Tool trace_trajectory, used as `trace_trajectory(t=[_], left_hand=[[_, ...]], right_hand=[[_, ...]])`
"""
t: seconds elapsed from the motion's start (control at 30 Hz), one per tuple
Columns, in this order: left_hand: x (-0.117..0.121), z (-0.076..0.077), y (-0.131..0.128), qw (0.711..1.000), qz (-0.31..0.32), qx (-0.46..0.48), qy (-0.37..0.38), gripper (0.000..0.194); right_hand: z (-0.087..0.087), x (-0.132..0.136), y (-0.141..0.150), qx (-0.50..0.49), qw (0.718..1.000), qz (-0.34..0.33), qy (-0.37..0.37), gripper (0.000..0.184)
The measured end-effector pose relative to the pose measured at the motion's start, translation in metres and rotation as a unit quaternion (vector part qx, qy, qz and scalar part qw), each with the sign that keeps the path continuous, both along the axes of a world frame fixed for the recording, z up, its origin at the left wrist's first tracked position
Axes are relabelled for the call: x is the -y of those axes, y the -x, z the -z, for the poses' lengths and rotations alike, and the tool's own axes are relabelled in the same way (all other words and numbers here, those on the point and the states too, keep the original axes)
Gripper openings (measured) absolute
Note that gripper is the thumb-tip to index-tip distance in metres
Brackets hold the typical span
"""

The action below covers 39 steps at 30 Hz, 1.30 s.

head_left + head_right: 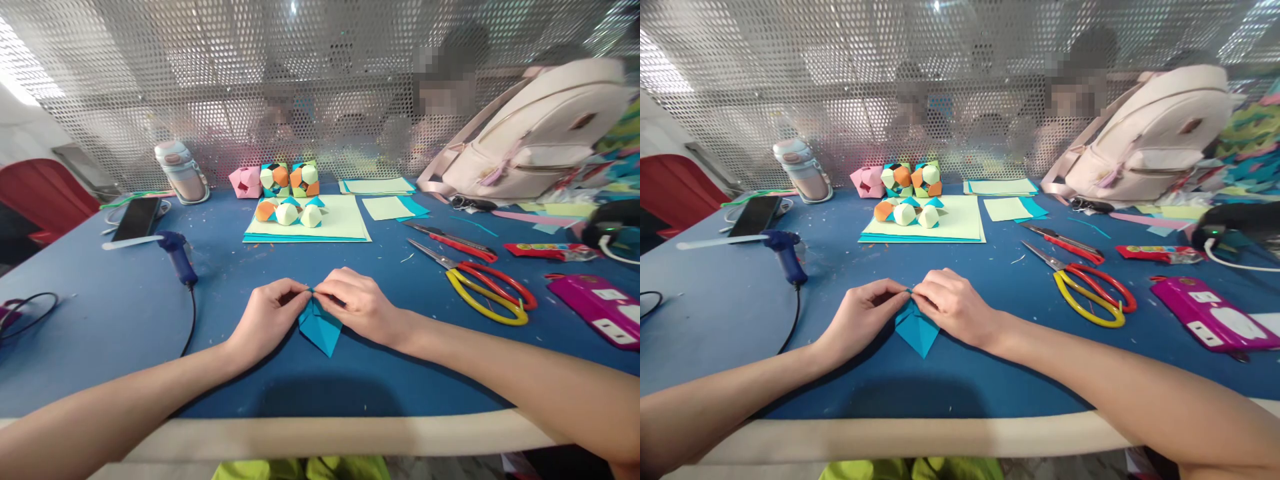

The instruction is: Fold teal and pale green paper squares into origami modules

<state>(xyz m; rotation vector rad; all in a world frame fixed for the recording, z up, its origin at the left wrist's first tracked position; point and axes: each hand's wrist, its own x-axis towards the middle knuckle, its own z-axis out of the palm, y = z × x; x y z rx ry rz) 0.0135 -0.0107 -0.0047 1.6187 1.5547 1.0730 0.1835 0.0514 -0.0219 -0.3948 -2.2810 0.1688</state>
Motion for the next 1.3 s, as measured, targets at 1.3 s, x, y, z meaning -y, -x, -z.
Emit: trace_trajectory(t=[1.3], left_hand=[[-0.0032,-0.0027,0.0095,0.99,-0.042,-0.087,-0.103,0.015]], right_hand=[[0.0037,-0.0092,-0.0064,0.062,0.995,0.008,0.073,0.024]])
